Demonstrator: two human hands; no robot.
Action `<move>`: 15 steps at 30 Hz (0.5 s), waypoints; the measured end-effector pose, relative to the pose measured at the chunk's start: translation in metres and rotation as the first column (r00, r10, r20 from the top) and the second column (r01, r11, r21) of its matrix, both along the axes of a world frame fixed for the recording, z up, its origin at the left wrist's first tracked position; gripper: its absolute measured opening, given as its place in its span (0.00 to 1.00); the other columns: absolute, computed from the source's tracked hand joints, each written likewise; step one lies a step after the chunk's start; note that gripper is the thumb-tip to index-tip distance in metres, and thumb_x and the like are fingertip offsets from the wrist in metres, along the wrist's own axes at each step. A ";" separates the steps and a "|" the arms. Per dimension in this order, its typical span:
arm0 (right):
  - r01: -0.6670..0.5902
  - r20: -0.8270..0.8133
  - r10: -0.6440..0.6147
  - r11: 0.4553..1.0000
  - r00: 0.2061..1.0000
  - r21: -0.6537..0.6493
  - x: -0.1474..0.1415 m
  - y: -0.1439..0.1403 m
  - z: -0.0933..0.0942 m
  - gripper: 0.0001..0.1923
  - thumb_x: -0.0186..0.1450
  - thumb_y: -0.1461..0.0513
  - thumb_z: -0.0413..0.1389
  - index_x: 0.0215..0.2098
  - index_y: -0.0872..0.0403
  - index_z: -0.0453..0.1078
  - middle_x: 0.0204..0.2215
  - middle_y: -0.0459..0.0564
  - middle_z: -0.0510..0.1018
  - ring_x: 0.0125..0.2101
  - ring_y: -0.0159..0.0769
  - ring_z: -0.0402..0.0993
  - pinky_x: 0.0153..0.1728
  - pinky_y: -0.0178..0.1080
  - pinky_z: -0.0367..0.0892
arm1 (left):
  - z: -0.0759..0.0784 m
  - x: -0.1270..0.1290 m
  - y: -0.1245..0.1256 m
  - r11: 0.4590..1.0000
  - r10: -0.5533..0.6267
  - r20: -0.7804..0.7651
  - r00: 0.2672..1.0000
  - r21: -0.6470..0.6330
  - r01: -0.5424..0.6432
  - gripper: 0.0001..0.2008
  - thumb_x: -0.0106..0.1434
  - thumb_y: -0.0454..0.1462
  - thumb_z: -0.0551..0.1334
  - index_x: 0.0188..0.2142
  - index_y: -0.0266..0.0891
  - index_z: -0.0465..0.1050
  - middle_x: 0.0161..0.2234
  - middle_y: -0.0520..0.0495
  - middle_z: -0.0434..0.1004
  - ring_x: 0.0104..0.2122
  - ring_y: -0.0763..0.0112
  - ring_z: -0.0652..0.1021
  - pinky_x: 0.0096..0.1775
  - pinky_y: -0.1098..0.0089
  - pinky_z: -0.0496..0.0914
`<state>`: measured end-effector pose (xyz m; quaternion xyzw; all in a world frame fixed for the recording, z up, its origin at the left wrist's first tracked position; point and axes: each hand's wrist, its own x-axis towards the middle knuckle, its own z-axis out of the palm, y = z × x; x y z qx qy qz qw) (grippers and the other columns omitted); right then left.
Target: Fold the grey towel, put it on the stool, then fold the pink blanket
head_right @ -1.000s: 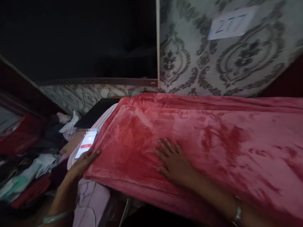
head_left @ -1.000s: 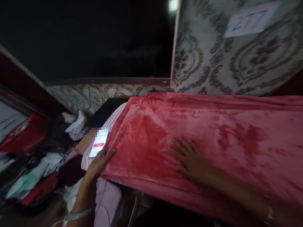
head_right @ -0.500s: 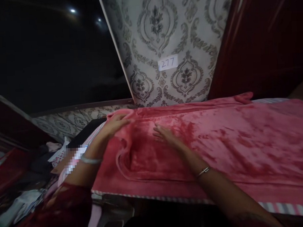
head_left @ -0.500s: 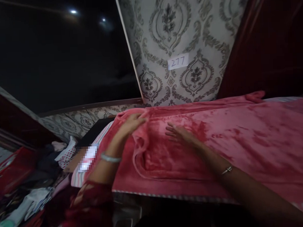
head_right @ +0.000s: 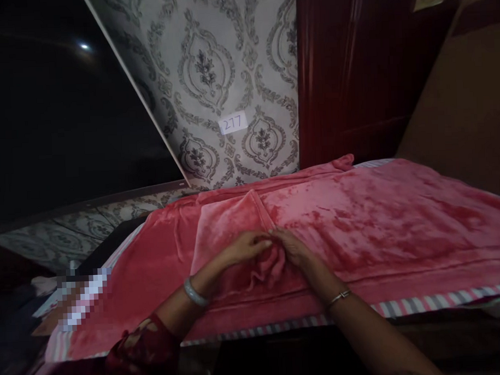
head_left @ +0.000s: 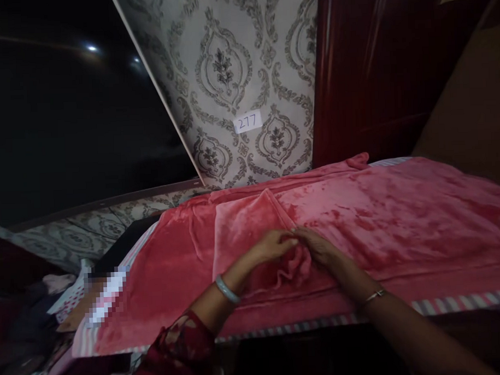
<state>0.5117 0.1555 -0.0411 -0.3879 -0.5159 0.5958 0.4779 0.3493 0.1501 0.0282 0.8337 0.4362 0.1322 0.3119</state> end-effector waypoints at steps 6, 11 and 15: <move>-0.047 -0.069 0.044 0.998 0.997 -0.041 -0.004 -0.014 -0.004 0.27 0.53 0.53 0.62 0.49 0.55 0.73 0.45 0.55 0.83 0.48 0.51 0.79 0.52 0.54 0.72 | 0.020 -0.061 0.074 0.887 0.361 -0.049 0.931 0.326 -0.327 0.17 0.65 0.30 0.53 0.47 0.36 0.79 0.47 0.40 0.82 0.48 0.59 0.78 0.53 0.62 0.70; 0.262 0.323 -0.309 0.948 0.895 0.180 0.004 -0.015 -0.018 0.30 0.51 0.56 0.56 0.53 0.52 0.69 0.56 0.56 0.76 0.59 0.52 0.69 0.61 0.55 0.63 | 0.016 -0.055 0.143 0.890 0.314 -0.018 0.949 0.353 -0.288 0.23 0.63 0.25 0.56 0.57 0.34 0.74 0.59 0.37 0.74 0.60 0.59 0.72 0.63 0.64 0.62; 0.269 0.441 -0.382 0.916 0.812 0.298 0.007 -0.024 -0.026 0.17 0.55 0.53 0.53 0.41 0.51 0.69 0.39 0.52 0.80 0.41 0.45 0.76 0.44 0.47 0.71 | 0.008 -0.031 0.187 0.925 0.244 -0.026 0.970 0.306 -0.224 0.24 0.63 0.24 0.57 0.58 0.35 0.74 0.59 0.39 0.75 0.58 0.63 0.74 0.61 0.68 0.64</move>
